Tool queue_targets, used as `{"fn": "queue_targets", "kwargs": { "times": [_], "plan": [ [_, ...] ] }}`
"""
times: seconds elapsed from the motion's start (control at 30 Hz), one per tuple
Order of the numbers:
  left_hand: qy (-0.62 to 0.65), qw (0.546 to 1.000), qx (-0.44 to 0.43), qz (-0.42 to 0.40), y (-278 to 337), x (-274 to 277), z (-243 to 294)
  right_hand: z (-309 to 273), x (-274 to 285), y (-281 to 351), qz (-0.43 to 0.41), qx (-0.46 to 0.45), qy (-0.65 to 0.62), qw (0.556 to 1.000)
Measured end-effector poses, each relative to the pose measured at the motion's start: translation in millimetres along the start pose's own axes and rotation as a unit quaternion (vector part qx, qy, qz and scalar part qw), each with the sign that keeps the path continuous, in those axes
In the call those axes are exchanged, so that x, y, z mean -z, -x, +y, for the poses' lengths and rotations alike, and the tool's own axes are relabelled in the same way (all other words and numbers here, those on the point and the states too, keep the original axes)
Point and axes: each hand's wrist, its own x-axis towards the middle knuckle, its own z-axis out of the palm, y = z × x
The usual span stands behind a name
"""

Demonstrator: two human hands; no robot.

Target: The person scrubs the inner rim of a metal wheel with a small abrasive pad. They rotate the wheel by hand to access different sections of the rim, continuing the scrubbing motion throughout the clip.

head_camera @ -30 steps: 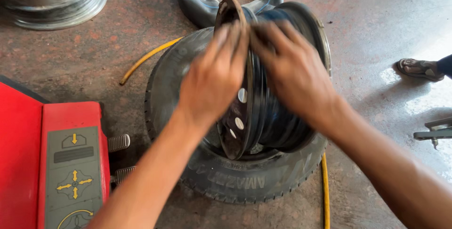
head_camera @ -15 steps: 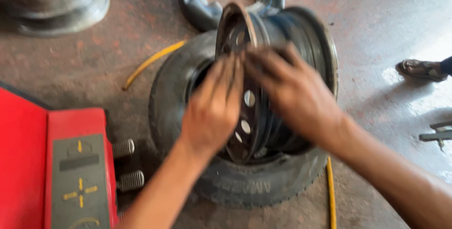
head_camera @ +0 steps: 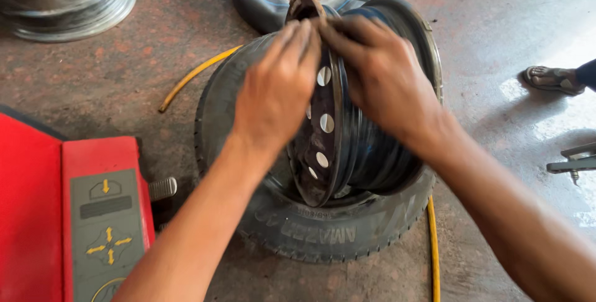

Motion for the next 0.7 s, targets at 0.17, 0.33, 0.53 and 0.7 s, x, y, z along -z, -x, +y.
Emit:
{"fn": "queue_targets", "kwargs": {
  "times": [0.17,0.33,0.53,0.7],
  "plan": [
    [0.03,1.0,0.002,-0.003,32.9,26.7,31.8,-36.2,1.4,33.1,0.039,0.014,0.024,0.999],
    [0.056,0.998,0.012,0.002,-11.7,6.4,-8.3,3.9,-3.9,-5.1,0.036,0.001,-0.021,0.999],
    [0.096,0.994,-0.004,-0.044,40.5,47.1,43.2,-50.7,-2.6,50.4,0.038,0.03,0.065,0.997],
    [0.103,0.994,0.012,-0.029,-9.0,16.4,-3.3,-2.3,-5.6,7.2,0.027,-0.025,-0.026,0.999]
  ]
}}
